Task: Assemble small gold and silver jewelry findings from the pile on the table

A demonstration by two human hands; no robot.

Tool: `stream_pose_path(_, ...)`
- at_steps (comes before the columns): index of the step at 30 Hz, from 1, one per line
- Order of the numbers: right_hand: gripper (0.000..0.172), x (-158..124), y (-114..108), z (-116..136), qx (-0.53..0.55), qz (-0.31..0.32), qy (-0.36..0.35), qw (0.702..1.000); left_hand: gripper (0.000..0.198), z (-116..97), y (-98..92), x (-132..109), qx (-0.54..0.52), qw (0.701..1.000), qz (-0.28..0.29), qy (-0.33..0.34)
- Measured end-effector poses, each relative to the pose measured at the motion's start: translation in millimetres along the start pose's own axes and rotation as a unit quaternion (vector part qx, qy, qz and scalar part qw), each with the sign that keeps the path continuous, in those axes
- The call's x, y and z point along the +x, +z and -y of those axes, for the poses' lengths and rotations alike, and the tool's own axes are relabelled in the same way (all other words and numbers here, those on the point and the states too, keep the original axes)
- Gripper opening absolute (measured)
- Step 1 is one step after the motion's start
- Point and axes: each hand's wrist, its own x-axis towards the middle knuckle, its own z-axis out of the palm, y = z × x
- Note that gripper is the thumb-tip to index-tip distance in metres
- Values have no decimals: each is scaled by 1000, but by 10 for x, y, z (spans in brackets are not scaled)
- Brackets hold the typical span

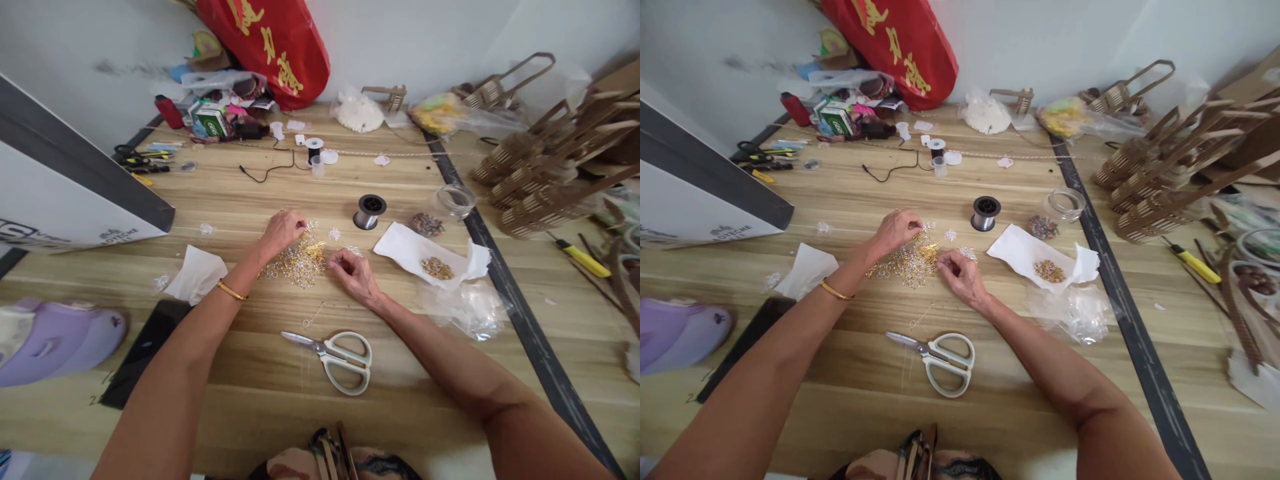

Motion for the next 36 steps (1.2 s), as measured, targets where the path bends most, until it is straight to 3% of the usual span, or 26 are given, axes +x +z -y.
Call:
stream_pose_path(7,18,1,-2,4,2,0,4,1000,14,-75,-16,23,17,999,-18,21)
stream_pose_path(12,17,-1,-7,23,1,1,3,1000,9,-182,-109,-54,-106,991,-86,-8)
stream_pose_path(18,18,-5,0,14,-1,1,-5,1000,16,-357,-227,-427,-362,923,-87,-93)
stream_pose_path(23,20,-24,25,-8,-5,4,-15,1000,19,-502,-201,-746,-474,859,-76,-178)
stream_pose_path(27,21,-46,35,-2,-24,3,-29,999,18,-626,-151,-871,-530,817,-68,-217)
stream_pose_path(36,18,-69,42,11,-23,5,-58,998,23,-720,-71,-991,-575,777,-56,-251)
